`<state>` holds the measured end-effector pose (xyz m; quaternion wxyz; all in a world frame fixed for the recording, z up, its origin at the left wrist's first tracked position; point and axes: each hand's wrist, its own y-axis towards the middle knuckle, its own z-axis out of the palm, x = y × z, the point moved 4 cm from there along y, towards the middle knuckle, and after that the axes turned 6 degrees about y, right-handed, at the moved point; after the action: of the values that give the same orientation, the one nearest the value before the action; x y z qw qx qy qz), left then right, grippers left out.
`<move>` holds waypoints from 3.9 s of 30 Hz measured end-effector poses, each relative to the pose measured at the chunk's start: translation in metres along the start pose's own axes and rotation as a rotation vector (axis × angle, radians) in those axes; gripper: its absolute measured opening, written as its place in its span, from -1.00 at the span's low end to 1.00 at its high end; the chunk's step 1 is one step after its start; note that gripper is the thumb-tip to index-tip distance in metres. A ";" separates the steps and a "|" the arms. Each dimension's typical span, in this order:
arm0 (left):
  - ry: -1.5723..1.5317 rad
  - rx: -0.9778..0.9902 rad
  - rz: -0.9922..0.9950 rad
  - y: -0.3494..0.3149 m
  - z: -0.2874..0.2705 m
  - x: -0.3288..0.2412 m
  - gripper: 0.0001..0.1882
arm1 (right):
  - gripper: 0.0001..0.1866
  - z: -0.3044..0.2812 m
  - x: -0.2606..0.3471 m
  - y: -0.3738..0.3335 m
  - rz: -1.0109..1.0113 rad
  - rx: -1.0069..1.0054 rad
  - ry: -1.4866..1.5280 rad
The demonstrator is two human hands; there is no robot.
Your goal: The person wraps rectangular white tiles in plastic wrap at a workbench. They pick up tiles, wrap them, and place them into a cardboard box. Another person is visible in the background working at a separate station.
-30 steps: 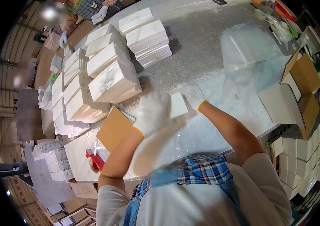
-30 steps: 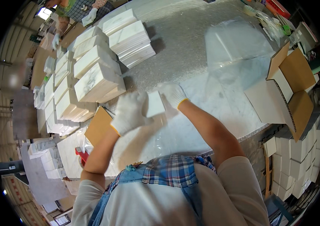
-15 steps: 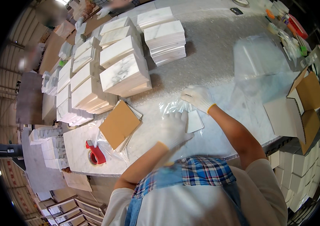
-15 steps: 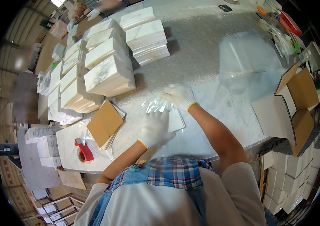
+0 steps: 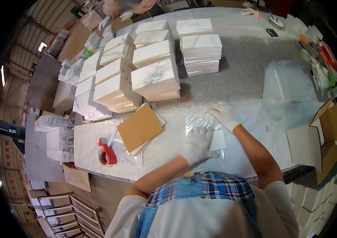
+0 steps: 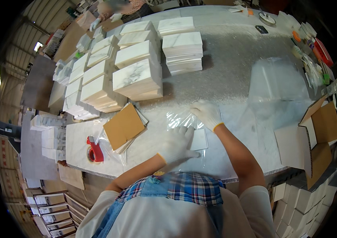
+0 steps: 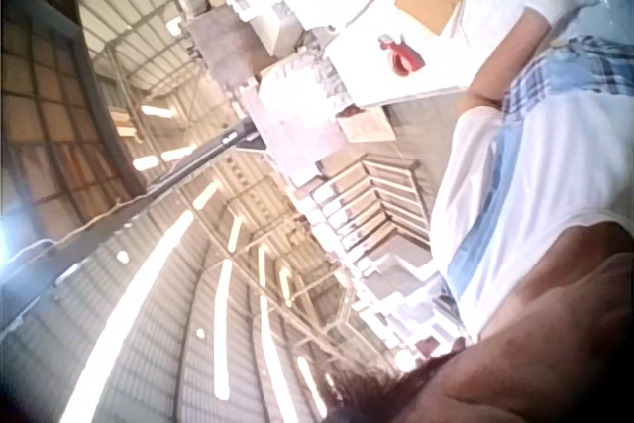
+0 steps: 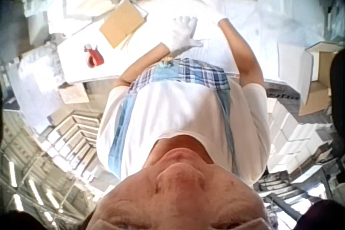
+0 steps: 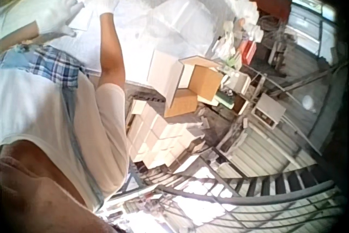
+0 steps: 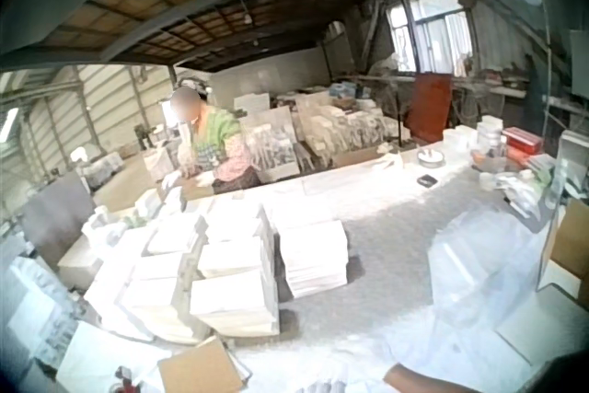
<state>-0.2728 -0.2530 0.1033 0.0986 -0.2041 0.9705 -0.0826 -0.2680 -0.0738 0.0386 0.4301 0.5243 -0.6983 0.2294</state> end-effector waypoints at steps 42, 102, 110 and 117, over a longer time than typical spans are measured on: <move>0.095 -0.680 0.259 -0.020 -0.095 0.056 -0.69 | -0.74 -0.019 0.054 -0.151 -0.518 0.180 -0.286; 0.105 0.040 -0.061 -0.019 -0.002 -0.019 -0.09 | -0.28 0.013 0.056 -0.287 0.434 -0.069 -0.097; -0.010 -0.099 -0.042 -0.028 0.004 -0.019 -0.17 | -0.39 0.017 0.070 -0.295 0.443 -0.112 0.083; -0.225 -0.742 -0.003 -0.097 0.031 0.028 -0.41 | -0.25 0.035 0.011 -0.371 0.896 0.072 0.275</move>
<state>-0.2540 -0.3559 0.0882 0.1237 -0.2350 0.9172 0.2971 0.0632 -0.2344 -0.0194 0.3589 0.1506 -0.7839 0.4838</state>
